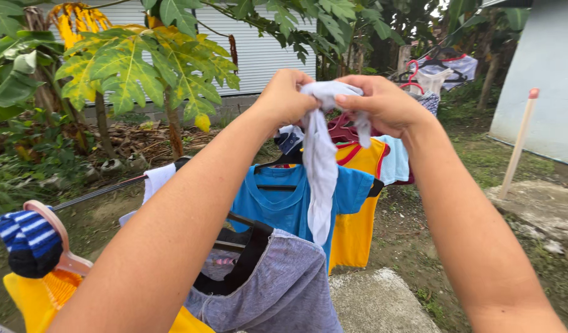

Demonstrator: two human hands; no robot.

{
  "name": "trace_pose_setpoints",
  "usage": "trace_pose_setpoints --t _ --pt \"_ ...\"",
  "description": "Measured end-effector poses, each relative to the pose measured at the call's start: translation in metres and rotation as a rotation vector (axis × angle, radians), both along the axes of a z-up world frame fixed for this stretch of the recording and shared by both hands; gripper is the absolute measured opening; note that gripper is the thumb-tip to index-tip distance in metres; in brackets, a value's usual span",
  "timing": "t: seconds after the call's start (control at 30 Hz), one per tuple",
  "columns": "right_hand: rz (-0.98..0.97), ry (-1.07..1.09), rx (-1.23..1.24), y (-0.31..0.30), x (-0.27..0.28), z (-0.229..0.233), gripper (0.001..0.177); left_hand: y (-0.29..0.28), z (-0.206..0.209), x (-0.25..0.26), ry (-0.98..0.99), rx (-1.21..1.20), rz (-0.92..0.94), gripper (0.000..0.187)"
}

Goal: The person takes various items of clothing from a basket, including socks, a patterned top, and a dress, and hangs them onto a clothesline using hangers.

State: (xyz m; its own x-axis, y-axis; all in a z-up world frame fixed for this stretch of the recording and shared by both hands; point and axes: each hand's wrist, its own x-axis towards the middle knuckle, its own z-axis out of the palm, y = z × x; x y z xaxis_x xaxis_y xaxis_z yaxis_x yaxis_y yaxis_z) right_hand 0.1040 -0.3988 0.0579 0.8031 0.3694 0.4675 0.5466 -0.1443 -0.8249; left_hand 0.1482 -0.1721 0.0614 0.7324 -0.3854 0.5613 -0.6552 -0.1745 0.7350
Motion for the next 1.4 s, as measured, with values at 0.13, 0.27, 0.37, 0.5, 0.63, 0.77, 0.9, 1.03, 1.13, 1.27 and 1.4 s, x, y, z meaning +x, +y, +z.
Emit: trace_pose_setpoints --t 0.13,0.27,0.37,0.5,0.63,0.77,0.9,1.03,1.13,1.27,1.4 --pt "-0.154 -0.048 -0.074 -0.047 -0.007 -0.003 0.032 0.005 -0.008 0.001 -0.266 0.339 0.190 0.041" --pt "-0.514 -0.083 -0.104 -0.084 -0.011 -0.020 0.022 -0.020 -0.022 -0.001 -0.155 0.488 0.140 0.025" --pt "-0.572 -0.114 -0.014 -0.111 -0.023 -0.027 0.024 -0.045 -0.026 0.000 -0.123 0.454 0.044 0.023" --pt "-0.277 0.085 0.000 -0.139 -0.066 -0.026 0.028 -0.059 -0.024 0.004 0.006 0.336 -0.100 0.027" --pt "-0.475 0.133 -0.252 -0.140 -0.094 -0.031 0.034 -0.064 -0.029 0.004 0.141 0.308 -0.234 0.024" --pt "-0.726 0.251 -0.578 -0.141 -0.097 -0.036 0.026 -0.088 -0.044 0.013 -0.096 0.397 -0.269 0.016" --pt "-0.697 0.024 -0.551 -0.148 -0.092 -0.041 0.024 -0.121 -0.053 0.022 0.140 0.065 -0.323 0.024" --pt "-0.680 -0.013 -0.216 -0.138 -0.092 -0.039 0.032 -0.131 -0.048 0.011 0.141 -0.058 -0.292 0.033" --pt "-0.538 -0.009 -0.193 -0.134 -0.099 -0.031 0.027 -0.109 -0.041 -0.010 -0.457 0.390 -0.075 0.041" --pt "-0.792 0.058 -0.597 -0.129 -0.104 -0.023 0.023 -0.088 -0.037 -0.027 -0.465 0.670 0.038 0.034" --pt "-0.743 -0.544 -0.642 -0.148 -0.098 -0.016 0.025 -0.083 -0.037 -0.037 -0.068 0.918 -0.061 0.030"
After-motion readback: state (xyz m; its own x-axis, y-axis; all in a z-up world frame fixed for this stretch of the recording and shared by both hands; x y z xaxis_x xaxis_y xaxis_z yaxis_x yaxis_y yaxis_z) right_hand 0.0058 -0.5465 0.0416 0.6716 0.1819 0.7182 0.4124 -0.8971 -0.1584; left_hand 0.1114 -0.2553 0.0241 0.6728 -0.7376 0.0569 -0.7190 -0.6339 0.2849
